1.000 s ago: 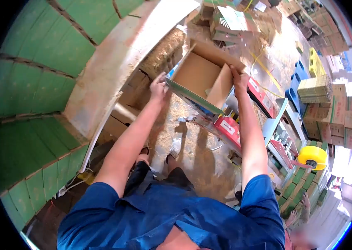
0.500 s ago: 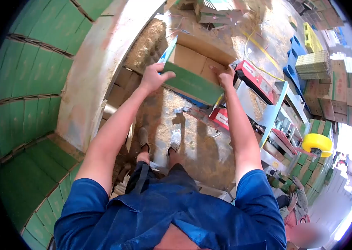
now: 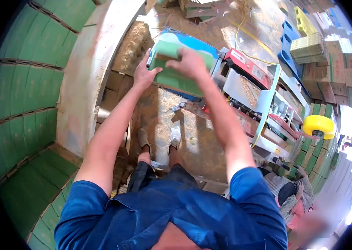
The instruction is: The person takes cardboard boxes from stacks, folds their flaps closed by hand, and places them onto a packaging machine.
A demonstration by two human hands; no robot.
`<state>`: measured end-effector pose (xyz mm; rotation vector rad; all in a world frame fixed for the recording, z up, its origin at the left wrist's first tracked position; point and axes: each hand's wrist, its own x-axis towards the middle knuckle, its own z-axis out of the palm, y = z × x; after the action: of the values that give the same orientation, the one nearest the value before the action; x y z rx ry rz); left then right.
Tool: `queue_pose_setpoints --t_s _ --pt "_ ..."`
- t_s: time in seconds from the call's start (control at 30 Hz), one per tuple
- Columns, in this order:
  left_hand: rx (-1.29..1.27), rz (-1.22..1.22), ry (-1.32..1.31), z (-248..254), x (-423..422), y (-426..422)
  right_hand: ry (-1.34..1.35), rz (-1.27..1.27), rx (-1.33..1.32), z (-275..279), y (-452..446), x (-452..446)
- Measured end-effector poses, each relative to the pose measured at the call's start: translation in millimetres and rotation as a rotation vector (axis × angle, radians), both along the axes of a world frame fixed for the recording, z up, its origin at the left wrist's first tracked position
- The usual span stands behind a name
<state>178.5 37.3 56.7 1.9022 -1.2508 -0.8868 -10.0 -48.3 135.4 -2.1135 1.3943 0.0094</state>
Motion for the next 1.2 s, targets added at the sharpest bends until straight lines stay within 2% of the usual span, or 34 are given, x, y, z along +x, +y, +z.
queue_pose_setpoints --t_s 0.03,0.07,0.13,0.2,0.23,0.4,0.67,0.73,0.77,0.8,0.87,0.9,0.93,1.0,1.03,1.07,1.1,1.13,1.17,1.2 --pt "-0.07 -0.028 -0.063 -1 1 -1 0.103 0.157 -0.49 -58 36 -7" --pt "-0.135 -0.062 -0.122 -5 1 1 -0.018 0.095 -0.413 -61 65 -14" --pt "-0.236 -0.114 -0.119 -5 7 -5 -0.024 0.103 -0.381 -54 81 -22" --pt "-0.074 -0.24 -0.253 -6 5 2 0.014 0.16 -0.396 -56 79 -28" --pt "-0.08 -0.261 -0.228 -7 7 -1 0.066 0.225 -0.426 -56 76 -34" --pt "-0.084 -0.295 -0.254 -7 -17 -9 -0.01 0.183 -0.436 -61 69 -54" --pt "-0.092 -0.334 -0.313 -3 -106 -23 0.257 0.027 -0.486 -60 87 -103" --pt "-0.162 -0.398 -0.334 -5 -121 -28 0.321 -0.045 -0.496 -64 97 -111" --pt "-0.156 -0.398 -0.334 -6 -132 -28 0.348 -0.019 -0.611 -65 102 -118" --pt "-0.164 -0.402 -0.331 -4 -141 -31 0.353 -0.024 -0.616 -60 106 -119" --pt "-0.15 -0.454 -0.314 -4 -155 -35 0.094 -0.009 -0.431 -42 122 -113" --pt "-0.098 -0.476 -0.235 -6 -162 -36 0.026 0.036 -0.483 -25 136 -103" --pt "-0.126 -0.481 -0.261 -8 -170 -34 0.059 -0.02 -0.536 -12 153 -92" --pt "-0.108 -0.543 -0.103 -16 -179 -33 -0.176 -0.155 -0.363 13 180 -86" --pt "-0.209 -0.601 0.062 -45 -181 -35 -0.308 -0.239 -0.219 30 193 -87" --pt "-0.055 -0.576 0.414 -13 -175 -13 -0.438 -0.3 -0.058 49 206 -91" --pt "-0.234 -0.564 0.384 -69 -181 -4 -0.556 -0.283 0.067 71 218 -94" --pt "-0.274 -0.513 0.193 -56 -168 28 -0.668 -0.255 0.208 96 228 -95" --pt "-0.08 -0.458 0.2 -34 -153 63 -0.765 -0.169 0.299 127 238 -94" --pt "-0.168 -0.357 0.202 -59 -143 96 -0.85 -0.09 0.396 162 246 -91"
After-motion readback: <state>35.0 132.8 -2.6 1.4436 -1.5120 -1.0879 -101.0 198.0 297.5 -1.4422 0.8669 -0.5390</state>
